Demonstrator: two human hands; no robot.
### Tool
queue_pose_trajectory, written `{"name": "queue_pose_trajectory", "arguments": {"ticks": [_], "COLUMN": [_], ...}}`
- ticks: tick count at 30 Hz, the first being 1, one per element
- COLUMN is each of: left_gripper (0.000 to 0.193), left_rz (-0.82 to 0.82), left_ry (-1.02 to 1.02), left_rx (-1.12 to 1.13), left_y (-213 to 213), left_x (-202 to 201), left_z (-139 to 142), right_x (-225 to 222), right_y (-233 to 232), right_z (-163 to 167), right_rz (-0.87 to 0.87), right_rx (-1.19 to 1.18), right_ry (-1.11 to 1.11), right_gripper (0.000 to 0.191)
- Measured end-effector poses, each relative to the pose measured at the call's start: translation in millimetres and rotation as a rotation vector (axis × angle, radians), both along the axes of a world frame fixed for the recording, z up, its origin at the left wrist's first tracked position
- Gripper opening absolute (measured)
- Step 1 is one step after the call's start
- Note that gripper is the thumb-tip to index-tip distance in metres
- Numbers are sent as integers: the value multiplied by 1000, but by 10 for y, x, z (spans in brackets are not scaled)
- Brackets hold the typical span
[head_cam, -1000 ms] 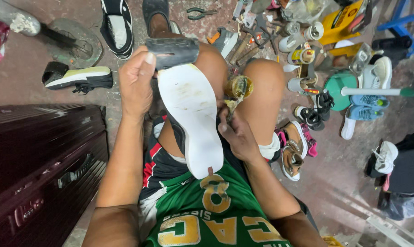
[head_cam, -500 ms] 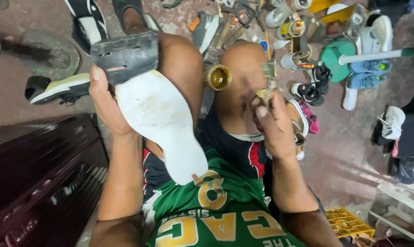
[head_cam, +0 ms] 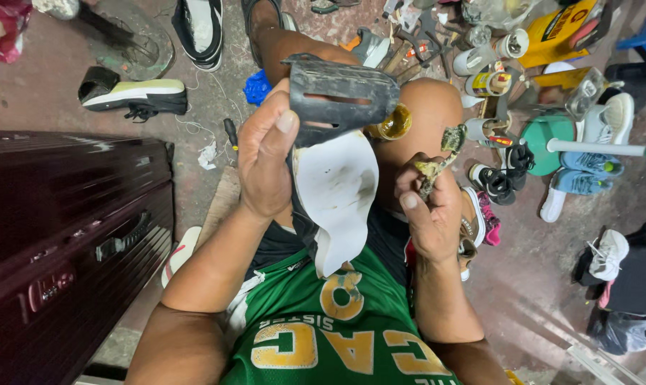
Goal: The person applies a yellowish adhesive to the bottom of a shoe sole using a brush. They repeatedly dip the brush into a jar and spread the glue across the sole surface, then set the shoe aside and briefly handle a metal container.
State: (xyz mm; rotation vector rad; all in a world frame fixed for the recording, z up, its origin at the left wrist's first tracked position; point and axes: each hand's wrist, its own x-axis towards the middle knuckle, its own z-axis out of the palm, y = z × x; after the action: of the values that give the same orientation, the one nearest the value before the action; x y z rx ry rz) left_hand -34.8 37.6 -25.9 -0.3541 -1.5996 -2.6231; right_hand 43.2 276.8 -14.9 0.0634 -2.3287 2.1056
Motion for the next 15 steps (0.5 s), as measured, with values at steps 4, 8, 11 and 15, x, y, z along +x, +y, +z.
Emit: {"name": "queue_pose_trajectory", "arguments": {"ticks": [4,8,11,15], "left_gripper": [38,41,41,46], "left_rz": [25,50,-25,-109], "left_ry": [-37,-192,-318,-469], "left_rx": [16,96,322,510], "left_y": [-23,-127,-296,-424], "left_x": [47,54,18,-1], "left_z": [29,71,74,-18], "right_x": [18,-36,-120,-284], "right_y": [-6,186,464,734], "right_z": [23,176,468,971], "right_rz": [-65,-138,-87,112], "right_rx": [-94,-115,232,904], "right_ry": [-79,-143,-12,239], "right_gripper": [40,35,18,27]}}
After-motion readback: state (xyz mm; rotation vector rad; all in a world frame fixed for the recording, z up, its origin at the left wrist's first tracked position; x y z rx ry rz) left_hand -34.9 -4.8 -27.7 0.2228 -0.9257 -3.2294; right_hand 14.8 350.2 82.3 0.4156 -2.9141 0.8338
